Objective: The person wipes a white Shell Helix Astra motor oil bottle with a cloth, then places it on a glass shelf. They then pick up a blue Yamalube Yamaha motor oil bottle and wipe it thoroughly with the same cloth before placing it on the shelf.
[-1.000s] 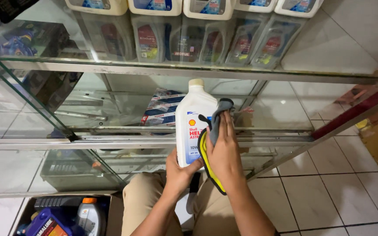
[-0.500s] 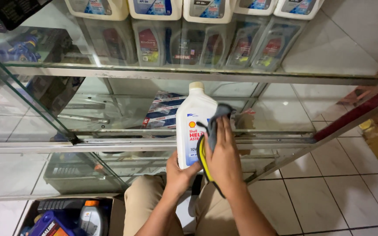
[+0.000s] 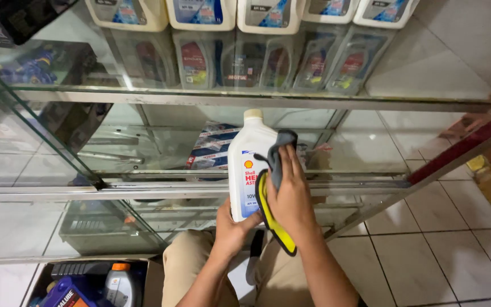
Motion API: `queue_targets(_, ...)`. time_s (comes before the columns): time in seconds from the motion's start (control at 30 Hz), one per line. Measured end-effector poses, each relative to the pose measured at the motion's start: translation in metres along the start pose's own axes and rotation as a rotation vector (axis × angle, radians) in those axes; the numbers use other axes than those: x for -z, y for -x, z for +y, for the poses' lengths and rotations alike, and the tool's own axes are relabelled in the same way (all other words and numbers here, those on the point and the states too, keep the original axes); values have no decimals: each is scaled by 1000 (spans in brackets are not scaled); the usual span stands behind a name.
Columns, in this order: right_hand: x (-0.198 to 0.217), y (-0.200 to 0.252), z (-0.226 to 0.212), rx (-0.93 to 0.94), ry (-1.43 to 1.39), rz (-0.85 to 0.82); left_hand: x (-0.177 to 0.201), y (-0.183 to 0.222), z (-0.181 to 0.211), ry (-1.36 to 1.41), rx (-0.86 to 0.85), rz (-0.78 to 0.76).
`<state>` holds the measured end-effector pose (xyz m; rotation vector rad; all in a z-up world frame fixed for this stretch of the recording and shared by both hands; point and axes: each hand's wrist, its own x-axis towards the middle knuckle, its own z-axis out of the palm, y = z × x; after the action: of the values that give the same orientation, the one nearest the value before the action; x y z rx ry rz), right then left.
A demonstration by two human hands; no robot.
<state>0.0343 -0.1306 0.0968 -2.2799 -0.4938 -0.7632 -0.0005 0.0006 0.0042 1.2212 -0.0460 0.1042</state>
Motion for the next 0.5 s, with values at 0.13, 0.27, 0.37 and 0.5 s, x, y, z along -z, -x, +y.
queue_targets(0.13, -4, -11, 6, -53, -28, -23, 3, -1, -10, -3, -9, 15)
queue_targets(0.27, 4, -1, -11, 238, 152, -141, 21, -9, -50, -136, -76, 25)
queue_targets(0.37, 10, -7, -21, 436, 130, -359, 23, -7, -48, -273, -173, 22)
queue_targets(0.5, -3, -38, -16, 523, 52, -394, 8, 0, -10, -126, -80, -14)
